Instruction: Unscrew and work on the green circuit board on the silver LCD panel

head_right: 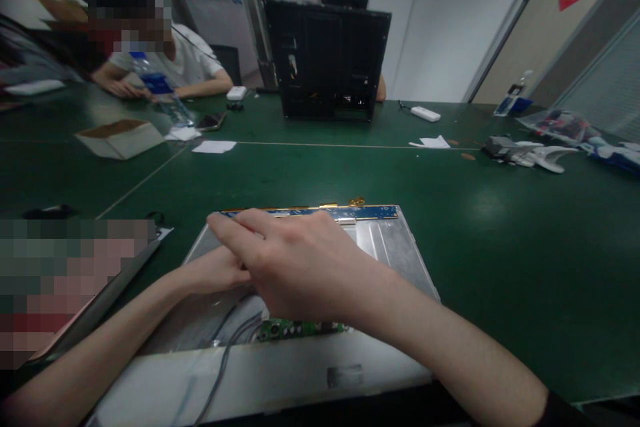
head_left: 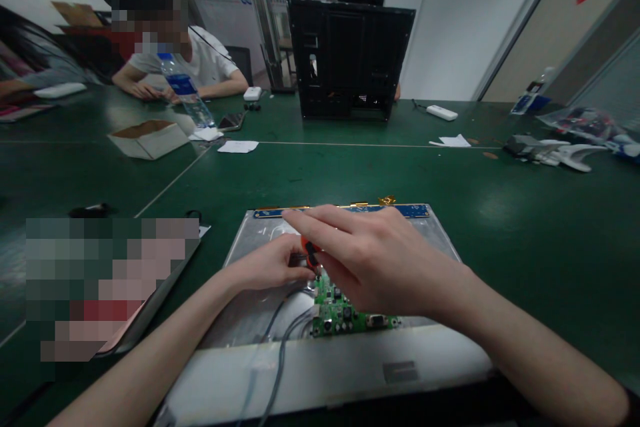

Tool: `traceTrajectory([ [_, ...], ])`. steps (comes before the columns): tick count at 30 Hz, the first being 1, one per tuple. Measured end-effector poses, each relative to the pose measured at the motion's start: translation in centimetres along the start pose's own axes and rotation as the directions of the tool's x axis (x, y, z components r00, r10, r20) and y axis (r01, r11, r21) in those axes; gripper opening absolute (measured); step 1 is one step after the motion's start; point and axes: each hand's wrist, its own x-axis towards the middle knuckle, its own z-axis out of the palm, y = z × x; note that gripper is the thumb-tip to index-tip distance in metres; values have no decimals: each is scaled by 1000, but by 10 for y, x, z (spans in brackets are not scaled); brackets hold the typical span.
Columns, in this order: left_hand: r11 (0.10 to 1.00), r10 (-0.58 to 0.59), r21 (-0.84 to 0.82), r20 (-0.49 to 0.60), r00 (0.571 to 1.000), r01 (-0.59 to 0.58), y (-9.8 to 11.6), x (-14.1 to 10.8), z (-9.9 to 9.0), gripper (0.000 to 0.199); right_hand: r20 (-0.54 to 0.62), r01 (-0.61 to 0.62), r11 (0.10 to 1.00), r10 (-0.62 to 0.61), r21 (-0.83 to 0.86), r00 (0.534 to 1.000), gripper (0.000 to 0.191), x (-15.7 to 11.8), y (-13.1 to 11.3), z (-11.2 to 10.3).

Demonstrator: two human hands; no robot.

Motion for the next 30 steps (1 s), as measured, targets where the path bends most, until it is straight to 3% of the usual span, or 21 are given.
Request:
traceTrajectory([
  [3, 998, 11, -69, -13, 1000, -12, 1, 1, 0, 16, 5, -21, 1000, 21, -16, 1000, 42, 1, 1, 0],
  [9, 998, 37, -43, -58, 998, -40, 3, 1, -1, 13, -11, -27, 993, 26, -113, 1000, 29, 2, 3, 1],
  [13, 1000, 11, -26, -64, 998, -13, 2, -1, 0, 12, -1, -38, 995, 39, -92, 999, 37, 1, 2, -1],
  [21, 985, 65, -161, -14, 998, -66, -2, 5, -2, 9, 19, -60, 998, 60, -32, 998, 47, 1, 0, 1],
  [30, 998, 16, -62, -44, 999, -19, 1, -1, -1, 12, 32, -55, 996, 57, -74, 998, 32, 2, 1, -1],
])
